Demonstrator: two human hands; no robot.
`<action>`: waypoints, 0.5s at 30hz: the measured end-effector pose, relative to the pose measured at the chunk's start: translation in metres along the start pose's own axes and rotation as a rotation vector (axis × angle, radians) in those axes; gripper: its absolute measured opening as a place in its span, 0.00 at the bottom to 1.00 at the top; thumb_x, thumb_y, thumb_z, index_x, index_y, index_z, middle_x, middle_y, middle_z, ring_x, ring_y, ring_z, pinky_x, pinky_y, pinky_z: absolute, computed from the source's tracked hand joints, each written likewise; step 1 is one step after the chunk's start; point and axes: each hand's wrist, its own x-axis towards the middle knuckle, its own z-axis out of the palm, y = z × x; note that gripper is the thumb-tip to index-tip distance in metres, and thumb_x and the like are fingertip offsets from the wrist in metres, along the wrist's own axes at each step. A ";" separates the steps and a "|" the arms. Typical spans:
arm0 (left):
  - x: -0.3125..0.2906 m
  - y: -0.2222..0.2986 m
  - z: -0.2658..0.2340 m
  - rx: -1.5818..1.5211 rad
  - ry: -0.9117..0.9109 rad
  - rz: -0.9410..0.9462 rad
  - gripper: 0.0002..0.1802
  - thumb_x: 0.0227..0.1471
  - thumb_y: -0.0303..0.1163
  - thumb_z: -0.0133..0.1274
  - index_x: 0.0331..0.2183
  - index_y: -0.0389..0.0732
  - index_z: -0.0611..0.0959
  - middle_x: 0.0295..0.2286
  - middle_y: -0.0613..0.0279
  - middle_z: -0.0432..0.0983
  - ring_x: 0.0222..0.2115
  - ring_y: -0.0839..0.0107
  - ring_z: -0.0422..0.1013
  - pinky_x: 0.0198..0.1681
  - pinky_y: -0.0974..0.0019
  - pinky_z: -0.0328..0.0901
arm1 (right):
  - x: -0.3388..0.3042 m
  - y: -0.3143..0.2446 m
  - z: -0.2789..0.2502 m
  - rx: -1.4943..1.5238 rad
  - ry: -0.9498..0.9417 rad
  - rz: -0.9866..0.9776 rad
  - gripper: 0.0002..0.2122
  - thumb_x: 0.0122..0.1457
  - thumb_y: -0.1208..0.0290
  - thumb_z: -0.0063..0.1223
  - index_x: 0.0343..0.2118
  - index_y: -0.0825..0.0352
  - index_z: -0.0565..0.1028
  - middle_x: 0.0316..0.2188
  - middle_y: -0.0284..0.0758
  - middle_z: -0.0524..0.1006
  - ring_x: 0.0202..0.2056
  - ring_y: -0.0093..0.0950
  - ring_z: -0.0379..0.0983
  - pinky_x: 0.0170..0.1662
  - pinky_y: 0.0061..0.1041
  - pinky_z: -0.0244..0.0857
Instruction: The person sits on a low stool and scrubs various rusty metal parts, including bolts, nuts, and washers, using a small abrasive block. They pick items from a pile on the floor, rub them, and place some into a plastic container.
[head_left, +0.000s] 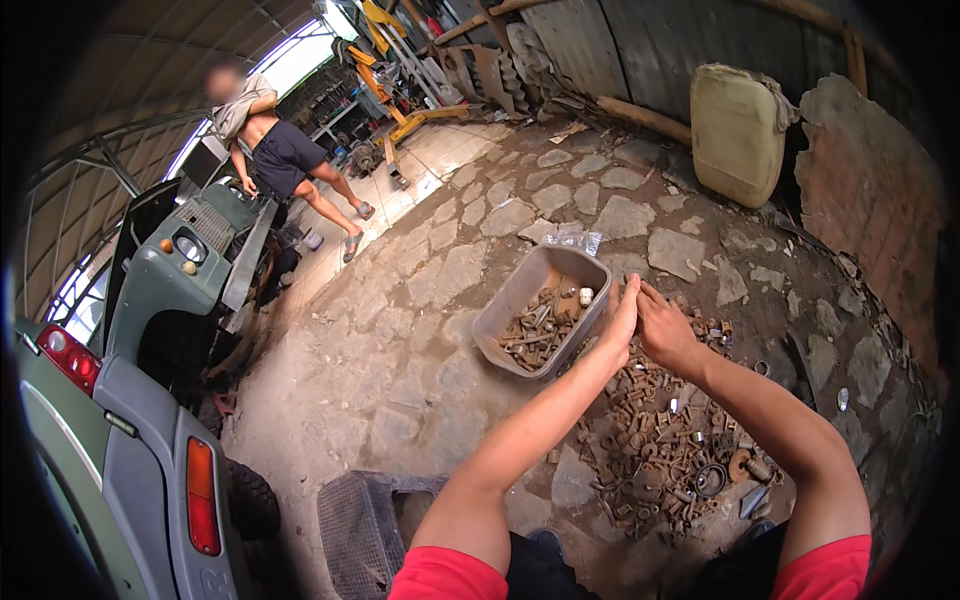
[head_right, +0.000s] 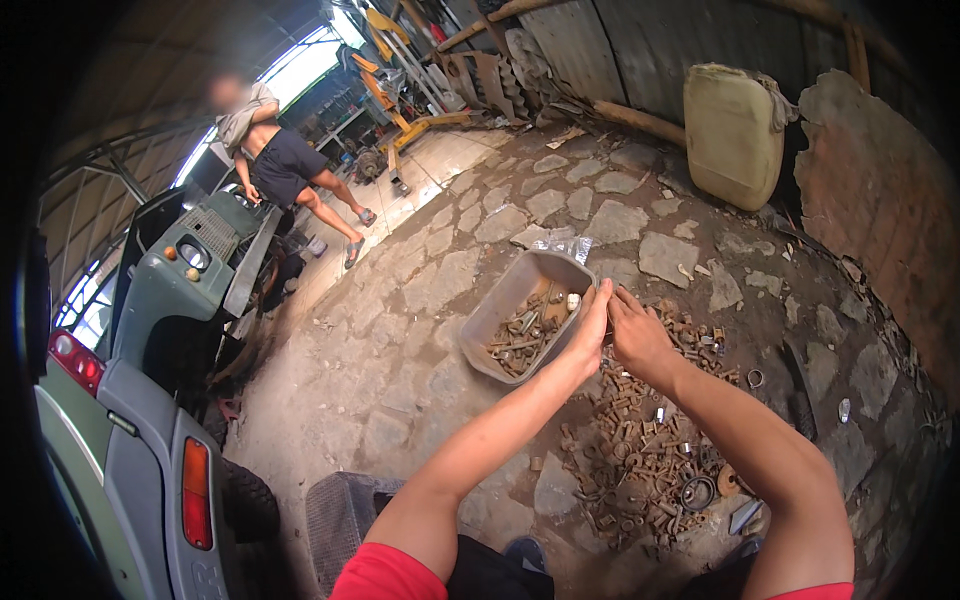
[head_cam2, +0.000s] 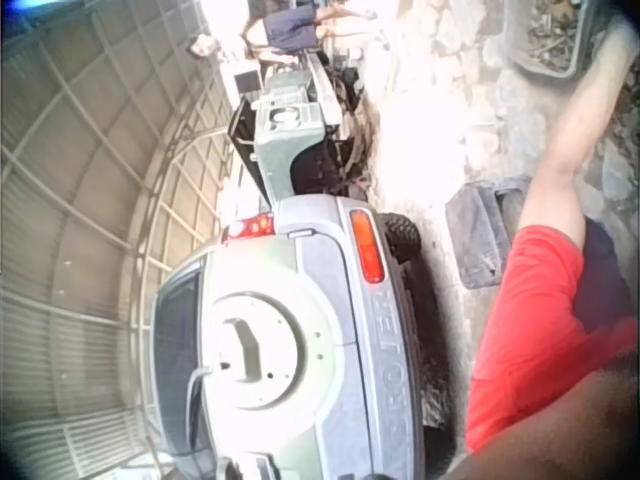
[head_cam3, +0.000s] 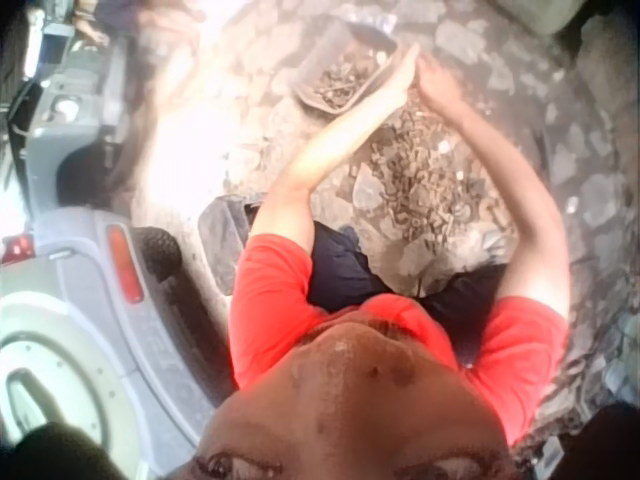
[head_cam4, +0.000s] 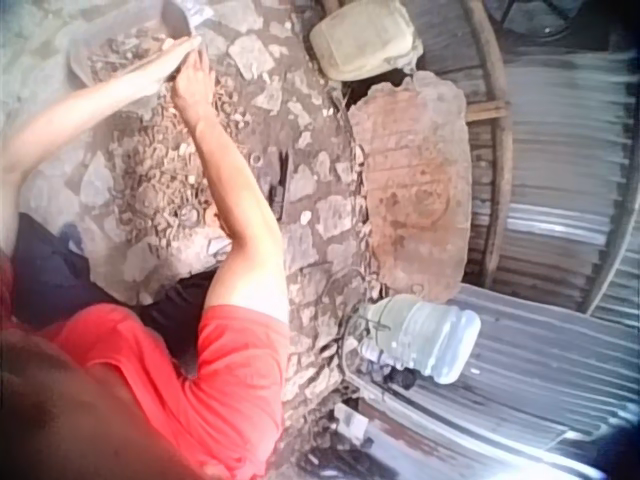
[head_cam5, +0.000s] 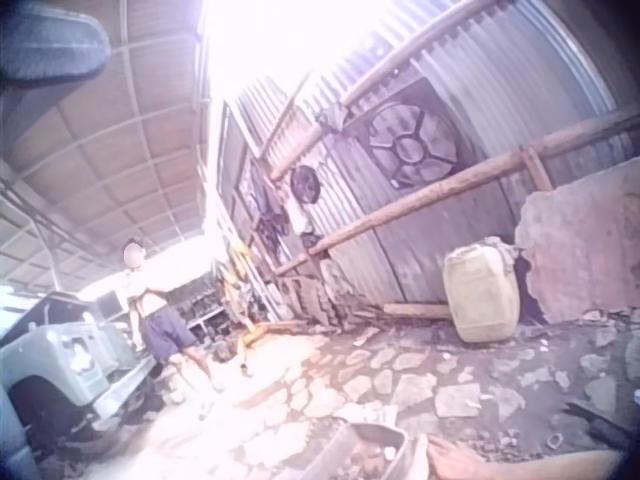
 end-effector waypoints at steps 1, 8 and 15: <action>0.009 -0.002 -0.005 -0.006 -0.025 -0.007 0.40 0.58 0.60 0.44 0.60 0.42 0.57 0.59 0.53 0.54 0.60 0.60 0.54 0.60 0.56 0.53 | -0.001 0.002 0.001 -0.010 0.022 0.001 0.29 0.54 0.76 0.44 0.61 0.72 0.56 0.61 0.48 0.61 0.65 0.39 0.53 0.60 0.46 0.55; 0.004 0.003 0.006 -0.069 -0.065 -0.036 0.34 0.60 0.58 0.43 0.57 0.44 0.64 0.55 0.58 0.62 0.57 0.64 0.59 0.58 0.58 0.55 | -0.001 0.014 0.004 0.014 0.046 -0.052 0.29 0.53 0.77 0.44 0.61 0.73 0.56 0.61 0.48 0.61 0.65 0.39 0.52 0.62 0.40 0.53; 0.014 -0.004 -0.011 -0.043 -0.054 -0.063 0.49 0.57 0.62 0.42 0.65 0.39 0.48 0.64 0.49 0.44 0.65 0.57 0.44 0.65 0.55 0.44 | -0.006 0.001 0.013 0.025 0.032 -0.038 0.30 0.53 0.77 0.44 0.61 0.72 0.56 0.62 0.46 0.60 0.66 0.39 0.50 0.63 0.43 0.50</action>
